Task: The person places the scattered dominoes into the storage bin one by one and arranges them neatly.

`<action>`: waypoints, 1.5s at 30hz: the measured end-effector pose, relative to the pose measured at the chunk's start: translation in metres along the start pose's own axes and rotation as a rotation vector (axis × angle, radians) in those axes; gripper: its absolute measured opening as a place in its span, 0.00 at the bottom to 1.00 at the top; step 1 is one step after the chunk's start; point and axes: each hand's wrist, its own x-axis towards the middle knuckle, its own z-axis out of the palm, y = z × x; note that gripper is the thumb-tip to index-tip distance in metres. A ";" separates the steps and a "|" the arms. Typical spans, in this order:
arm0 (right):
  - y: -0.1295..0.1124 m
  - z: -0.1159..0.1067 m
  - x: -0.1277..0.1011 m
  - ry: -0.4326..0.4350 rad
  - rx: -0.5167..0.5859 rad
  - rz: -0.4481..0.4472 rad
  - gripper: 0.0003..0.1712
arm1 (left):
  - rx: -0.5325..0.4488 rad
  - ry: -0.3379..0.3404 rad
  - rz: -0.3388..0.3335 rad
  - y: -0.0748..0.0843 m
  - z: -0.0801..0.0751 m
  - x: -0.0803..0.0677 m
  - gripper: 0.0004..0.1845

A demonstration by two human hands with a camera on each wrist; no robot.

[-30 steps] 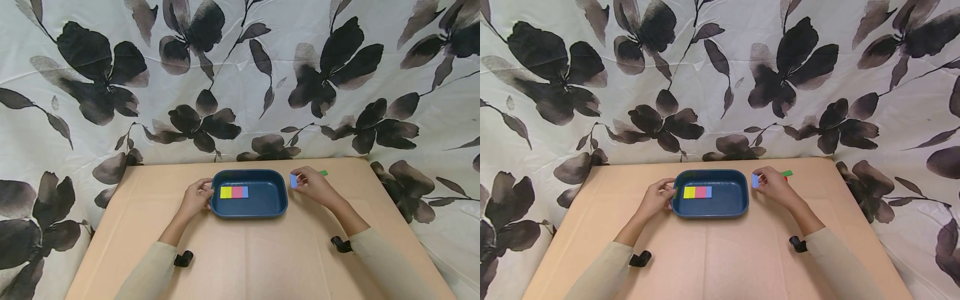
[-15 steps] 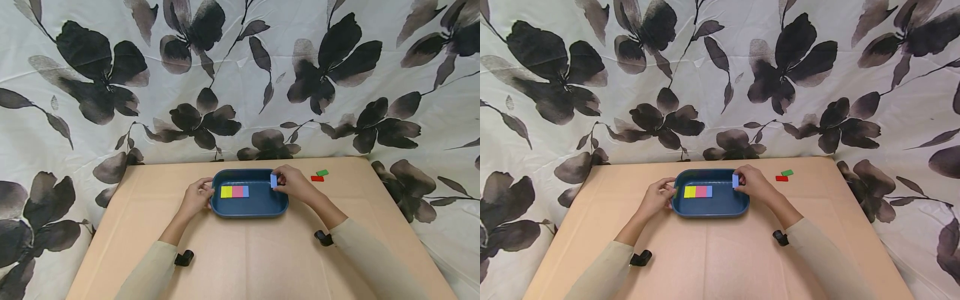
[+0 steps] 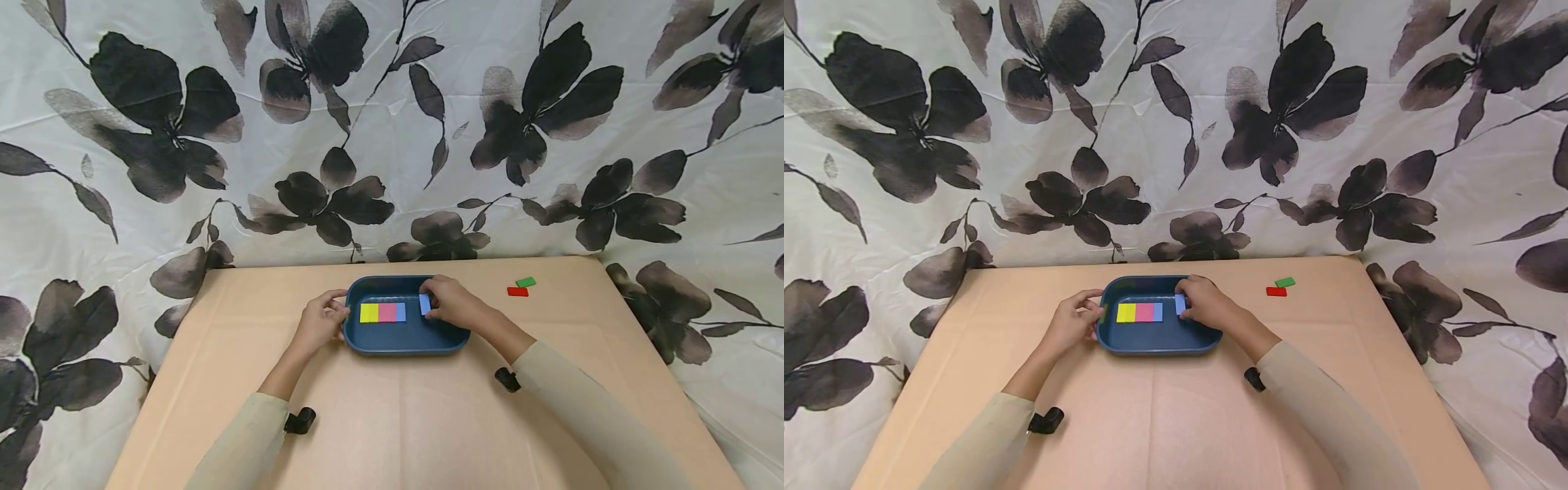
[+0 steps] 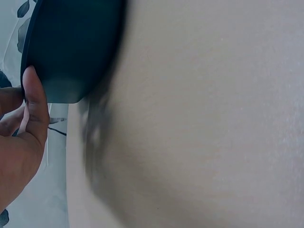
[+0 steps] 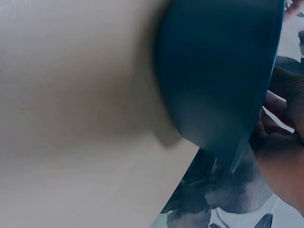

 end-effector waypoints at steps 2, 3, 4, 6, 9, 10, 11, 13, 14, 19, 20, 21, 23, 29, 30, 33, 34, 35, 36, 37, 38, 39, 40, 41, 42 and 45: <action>-0.002 0.003 0.004 -0.013 -0.009 -0.012 0.27 | 0.002 0.002 0.003 0.000 0.000 0.000 0.22; -0.003 0.005 0.005 -0.021 -0.012 -0.019 0.27 | 0.002 0.004 0.004 0.000 0.000 0.000 0.22; -0.004 0.007 0.007 -0.030 -0.018 -0.022 0.27 | 0.001 0.006 0.006 0.000 0.000 0.000 0.22; -0.005 0.011 0.010 -0.048 -0.022 -0.018 0.27 | -0.001 0.006 0.007 0.000 0.000 0.001 0.22; -0.006 0.016 0.014 -0.069 -0.047 -0.007 0.27 | -0.004 0.000 0.009 -0.001 0.001 0.001 0.22; -0.006 0.017 0.015 -0.075 -0.054 -0.001 0.27 | -0.006 -0.002 0.008 -0.001 0.001 0.002 0.22; -0.007 0.018 0.016 -0.080 -0.055 0.004 0.27 | -0.007 -0.001 0.006 -0.002 0.002 0.002 0.22; -0.008 0.020 0.018 -0.090 -0.061 0.014 0.27 | -0.011 0.001 0.005 -0.002 0.002 0.002 0.22; -0.008 0.021 0.019 -0.096 -0.061 0.020 0.27 | -0.013 0.003 0.004 -0.002 0.002 0.001 0.22; -0.009 0.028 0.022 -0.099 -0.046 0.066 0.27 | -0.005 0.006 0.008 -0.002 0.004 0.001 0.22; -0.009 0.030 0.022 -0.095 -0.045 0.073 0.27 | -0.005 0.008 0.009 -0.003 0.004 0.001 0.22; -0.009 0.032 0.022 -0.087 -0.043 0.079 0.27 | -0.004 0.008 0.008 -0.003 0.004 0.001 0.22; -0.008 0.035 0.023 -0.072 -0.039 0.085 0.27 | -0.002 0.011 0.005 -0.003 0.004 0.000 0.22; -0.006 0.041 0.023 -0.054 -0.012 0.096 0.26 | 0.000 0.015 0.009 -0.003 0.005 0.000 0.22; -0.005 0.042 0.023 -0.051 -0.007 0.096 0.26 | 0.003 0.016 0.012 -0.003 0.005 0.000 0.22; -0.009 0.045 0.019 -0.041 0.008 0.101 0.27 | 0.009 0.008 0.015 -0.003 0.001 -0.003 0.22; -0.010 0.046 0.017 -0.038 0.014 0.103 0.27 | 0.010 0.004 0.016 -0.003 0.001 -0.004 0.22; -0.011 0.046 0.016 -0.035 0.020 0.106 0.27 | 0.011 0.000 0.016 -0.003 -0.001 -0.005 0.22; -0.011 0.048 0.015 -0.031 0.025 0.110 0.27 | 0.011 -0.005 0.017 -0.002 -0.002 -0.007 0.22; -0.012 0.049 0.013 -0.028 0.033 0.115 0.27 | 0.012 -0.008 0.017 -0.002 -0.003 -0.008 0.22; -0.013 0.050 0.011 -0.025 0.043 0.123 0.27 | 0.015 -0.012 0.018 -0.002 -0.004 -0.009 0.22; -0.014 0.051 0.010 -0.020 0.052 0.128 0.27 | 0.016 -0.015 0.019 -0.002 -0.005 -0.010 0.22; -0.015 0.052 0.008 -0.015 0.059 0.133 0.27 | 0.017 -0.019 0.020 -0.002 -0.006 -0.011 0.22; -0.017 0.053 0.007 -0.010 0.066 0.137 0.27 | 0.018 -0.023 0.022 -0.001 -0.007 -0.012 0.22; -0.018 0.054 0.005 -0.005 0.070 0.138 0.27 | 0.017 -0.026 0.021 -0.001 -0.008 -0.013 0.22; -0.022 0.056 0.001 0.009 0.079 0.145 0.28 | 0.011 -0.038 0.019 0.000 -0.010 -0.017 0.21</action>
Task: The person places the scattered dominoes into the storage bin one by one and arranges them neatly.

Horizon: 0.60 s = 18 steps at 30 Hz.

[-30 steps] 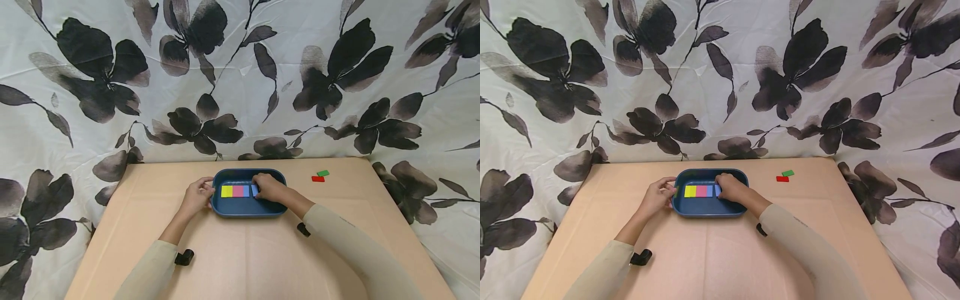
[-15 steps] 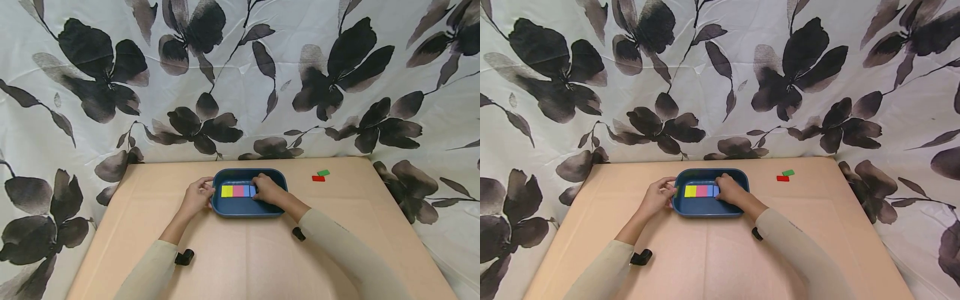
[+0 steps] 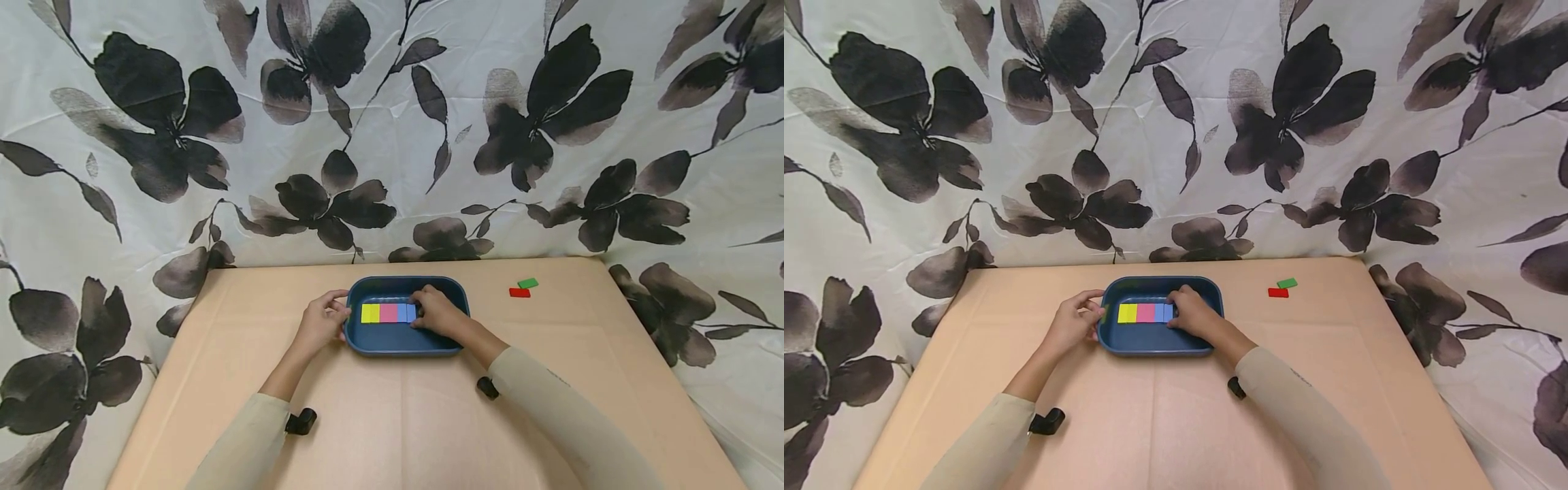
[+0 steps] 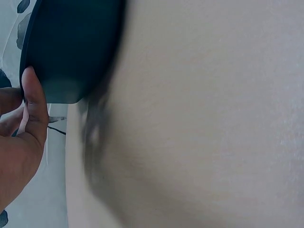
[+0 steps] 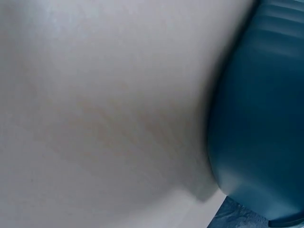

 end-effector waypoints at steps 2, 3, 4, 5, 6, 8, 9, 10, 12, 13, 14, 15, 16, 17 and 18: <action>-0.002 0.001 -0.002 0.003 0.008 0.006 0.28 | -0.004 -0.005 0.000 0.000 -0.001 -0.001 0.21; -0.003 0.002 -0.003 0.003 0.013 0.011 0.28 | -0.007 -0.007 0.000 -0.001 -0.002 -0.001 0.21; -0.003 0.003 -0.003 0.003 0.019 0.016 0.28 | -0.007 -0.010 0.001 -0.001 -0.002 -0.002 0.21; -0.003 0.003 -0.004 0.003 0.025 0.019 0.28 | -0.007 -0.012 0.001 -0.001 -0.002 -0.002 0.21; -0.003 0.003 -0.004 0.002 0.031 0.022 0.28 | -0.006 -0.014 0.002 -0.001 -0.003 -0.003 0.21; -0.004 0.004 -0.006 0.002 0.037 0.027 0.28 | -0.002 -0.016 0.000 -0.001 -0.003 -0.003 0.21; -0.004 0.004 -0.006 0.003 0.037 0.029 0.28 | 0.001 -0.019 0.000 -0.001 -0.003 -0.004 0.21; -0.005 0.005 -0.007 0.004 0.037 0.030 0.28 | 0.003 -0.020 0.000 0.000 -0.004 -0.004 0.22; -0.006 0.005 -0.008 0.001 0.036 0.040 0.28 | 0.004 -0.022 -0.002 0.000 -0.005 -0.005 0.22; -0.007 0.006 -0.009 0.000 0.034 0.045 0.28 | 0.005 -0.023 -0.003 0.000 -0.005 -0.005 0.22; -0.008 0.006 -0.009 0.000 0.033 0.049 0.28 | 0.005 -0.025 -0.003 0.000 -0.005 -0.006 0.22; -0.008 0.007 -0.010 0.000 0.032 0.053 0.28 | 0.004 -0.028 -0.004 0.000 -0.006 -0.006 0.22; -0.009 0.007 -0.010 -0.001 0.030 0.057 0.28 | 0.002 -0.029 -0.006 0.000 -0.006 -0.006 0.22; -0.009 0.007 -0.011 0.000 0.028 0.059 0.28 | 0.001 -0.031 -0.008 0.000 -0.006 -0.007 0.22; -0.010 0.007 -0.011 0.002 0.026 0.058 0.28 | 0.002 -0.033 -0.009 0.000 -0.006 -0.007 0.22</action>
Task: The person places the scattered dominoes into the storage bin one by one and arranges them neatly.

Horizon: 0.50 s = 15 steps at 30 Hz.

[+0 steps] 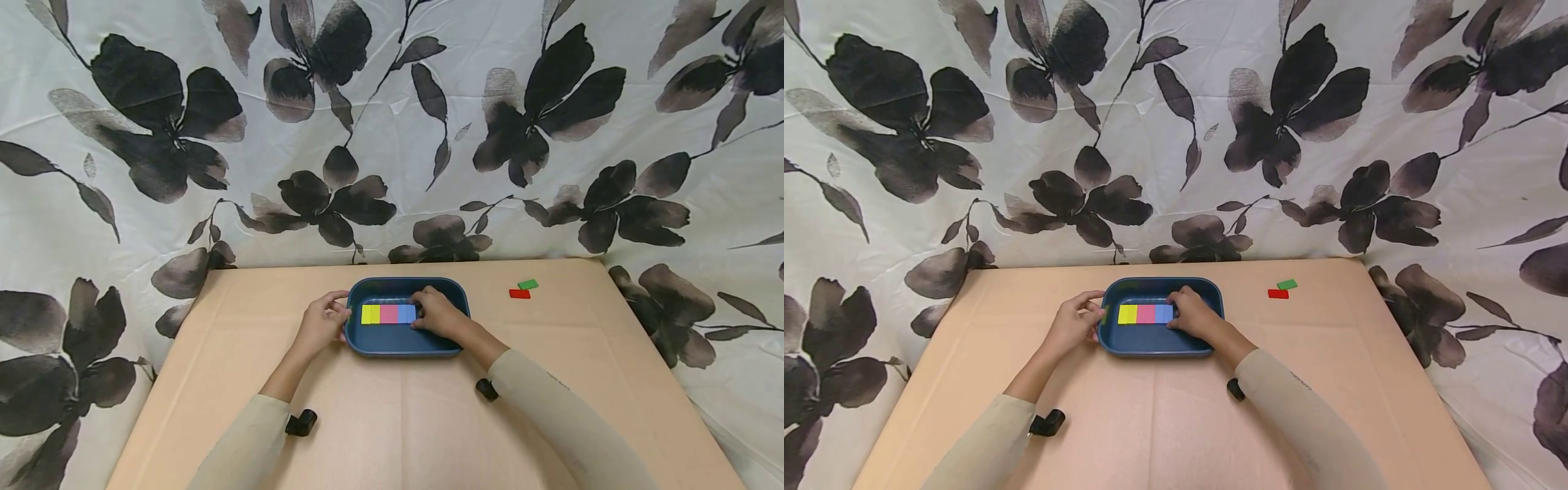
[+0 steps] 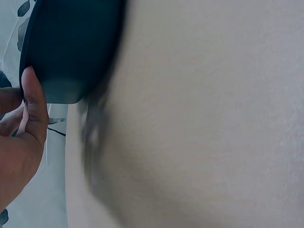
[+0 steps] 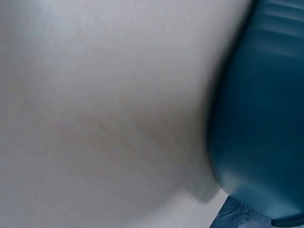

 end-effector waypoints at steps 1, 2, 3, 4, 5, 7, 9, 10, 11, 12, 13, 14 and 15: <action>0.000 0.000 0.000 0.001 0.001 0.000 0.28 | 0.001 -0.001 -0.001 0.000 0.000 0.000 0.22; 0.000 0.000 0.001 0.003 0.002 -0.001 0.28 | 0.003 -0.002 -0.001 0.000 -0.001 0.001 0.22; 0.000 0.000 0.001 0.005 0.003 -0.003 0.28 | 0.005 -0.002 -0.003 0.000 -0.001 0.001 0.22; -0.001 0.000 0.002 0.005 0.003 -0.005 0.28 | 0.006 -0.003 -0.002 0.000 -0.001 0.001 0.22; -0.001 0.000 0.002 0.006 0.003 -0.008 0.28 | 0.008 -0.004 -0.001 0.000 -0.002 0.002 0.22; -0.001 -0.001 0.002 0.007 0.003 -0.011 0.28 | 0.011 -0.006 0.001 0.000 -0.002 0.003 0.22; 0.000 0.000 0.003 0.010 -0.009 -0.020 0.28 | 0.008 -0.007 0.004 -0.001 -0.003 0.004 0.22; 0.000 0.000 0.003 0.012 -0.012 -0.023 0.28 | 0.005 -0.007 0.006 -0.001 -0.003 0.004 0.22; 0.000 0.000 0.003 0.014 -0.015 -0.026 0.29 | 0.004 -0.007 0.008 -0.001 -0.003 0.005 0.22; 0.000 -0.001 0.003 0.017 -0.016 -0.027 0.29 | 0.001 -0.008 0.011 -0.002 -0.004 0.006 0.22; 0.000 -0.001 0.003 0.017 -0.018 -0.027 0.29 | -0.002 -0.010 0.012 -0.002 -0.004 0.006 0.22; 0.000 -0.001 0.003 0.017 -0.019 -0.026 0.29 | -0.004 -0.013 0.015 -0.002 -0.004 0.007 0.22; 0.000 -0.002 0.002 0.016 -0.012 -0.024 0.30 | -0.007 -0.014 0.016 -0.002 -0.004 0.008 0.22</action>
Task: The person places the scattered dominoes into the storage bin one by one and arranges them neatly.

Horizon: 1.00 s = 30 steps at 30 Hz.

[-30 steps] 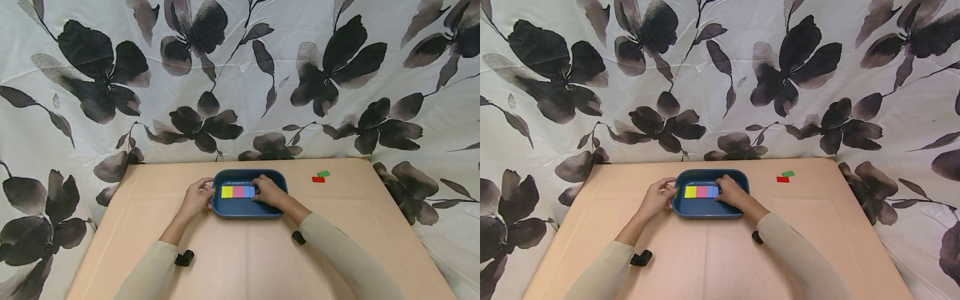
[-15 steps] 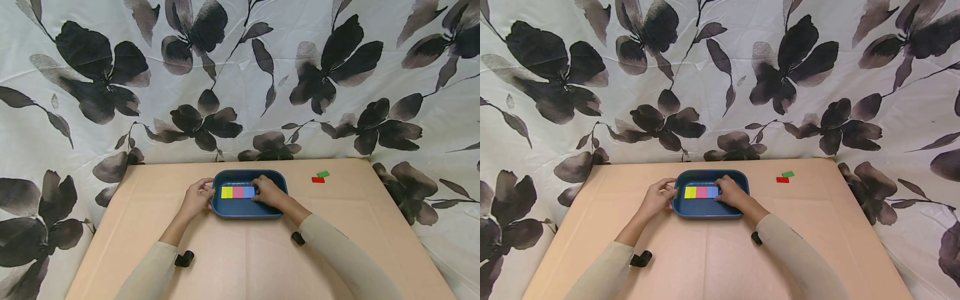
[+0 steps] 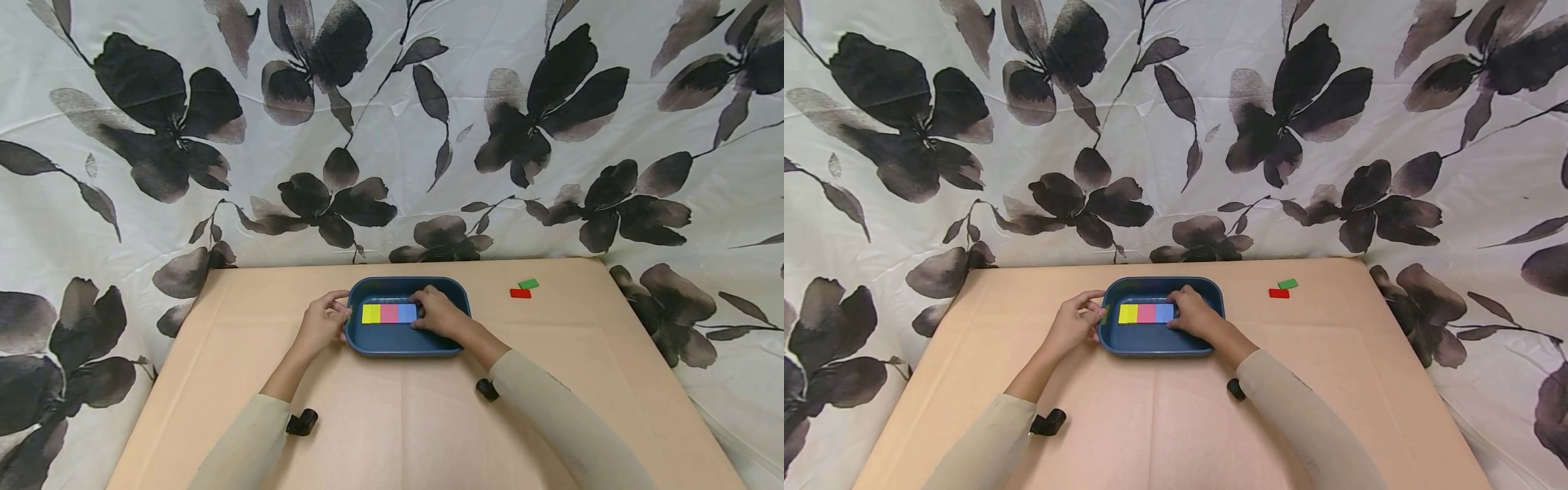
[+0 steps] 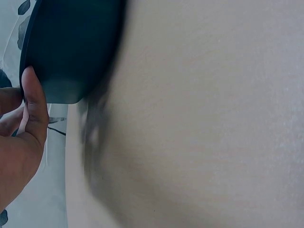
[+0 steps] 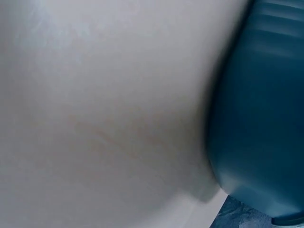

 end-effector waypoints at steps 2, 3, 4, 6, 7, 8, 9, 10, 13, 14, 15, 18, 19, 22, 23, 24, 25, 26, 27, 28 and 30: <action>0.000 -0.003 -0.002 0.003 0.002 0.000 0.31 | -0.002 -0.003 0.002 0.000 0.001 0.001 0.22; 0.000 -0.005 -0.003 0.009 0.007 0.000 0.31 | -0.003 -0.005 0.003 0.000 0.001 0.001 0.22; 0.001 -0.008 -0.004 0.016 0.013 -0.005 0.31 | -0.003 -0.004 0.003 0.000 0.001 0.001 0.22; 0.002 -0.015 -0.007 0.041 0.032 -0.032 0.32 | -0.002 -0.003 0.006 0.001 0.002 0.001 0.22; 0.003 -0.019 -0.008 0.057 0.042 -0.050 0.31 | 0.000 -0.003 0.006 0.001 0.002 0.001 0.21; 0.003 -0.023 -0.009 0.075 0.056 -0.074 0.31 | 0.003 -0.003 0.008 0.001 0.002 0.002 0.21; 0.004 -0.027 -0.011 0.092 0.079 -0.095 0.31 | 0.005 -0.001 0.008 0.001 0.002 0.002 0.21; 0.005 -0.032 -0.013 0.105 0.102 -0.114 0.30 | 0.006 0.002 0.009 0.002 0.002 0.002 0.21; 0.009 -0.048 -0.019 0.143 0.174 -0.138 0.29 | 0.006 0.007 0.006 0.002 0.002 0.002 0.21; 0.011 -0.054 -0.022 0.156 0.191 -0.135 0.29 | 0.003 0.008 0.004 0.002 0.002 0.003 0.21; 0.014 -0.058 -0.025 0.169 0.215 -0.124 0.28 | 0.001 0.009 0.002 0.002 0.002 0.003 0.21; 0.027 -0.072 -0.034 0.218 0.270 -0.101 0.27 | 0.000 0.006 -0.002 0.001 0.003 0.003 0.21; 0.033 -0.075 -0.037 0.239 0.287 -0.092 0.27 | -0.002 0.007 -0.003 0.001 0.003 0.003 0.21; 0.057 -0.083 -0.047 0.301 0.319 -0.067 0.26 | -0.005 0.007 -0.001 0.001 0.004 0.004 0.21; 0.066 -0.085 -0.050 0.318 0.321 -0.060 0.27 | -0.006 0.007 -0.001 0.001 0.004 0.004 0.22; 0.075 -0.087 -0.053 0.333 0.316 -0.048 0.27 | -0.009 0.009 -0.001 0.001 0.004 0.004 0.21; 0.085 -0.088 -0.055 0.347 0.302 -0.036 0.26 | -0.010 0.011 -0.001 0.001 0.004 0.004 0.21; 0.093 -0.090 -0.058 0.357 0.285 -0.028 0.26 | -0.009 0.012 0.000 0.001 0.004 0.004 0.21; 0.102 -0.092 -0.060 0.368 0.263 -0.018 0.26 | -0.008 0.014 -0.001 0.001 0.004 0.004 0.21; 0.110 -0.093 -0.062 0.374 0.245 -0.007 0.26 | -0.005 0.014 -0.002 0.001 0.004 0.004 0.21; 0.125 -0.096 -0.066 0.381 0.202 0.025 0.25 | -0.004 0.014 -0.002 0.001 0.004 0.004 0.21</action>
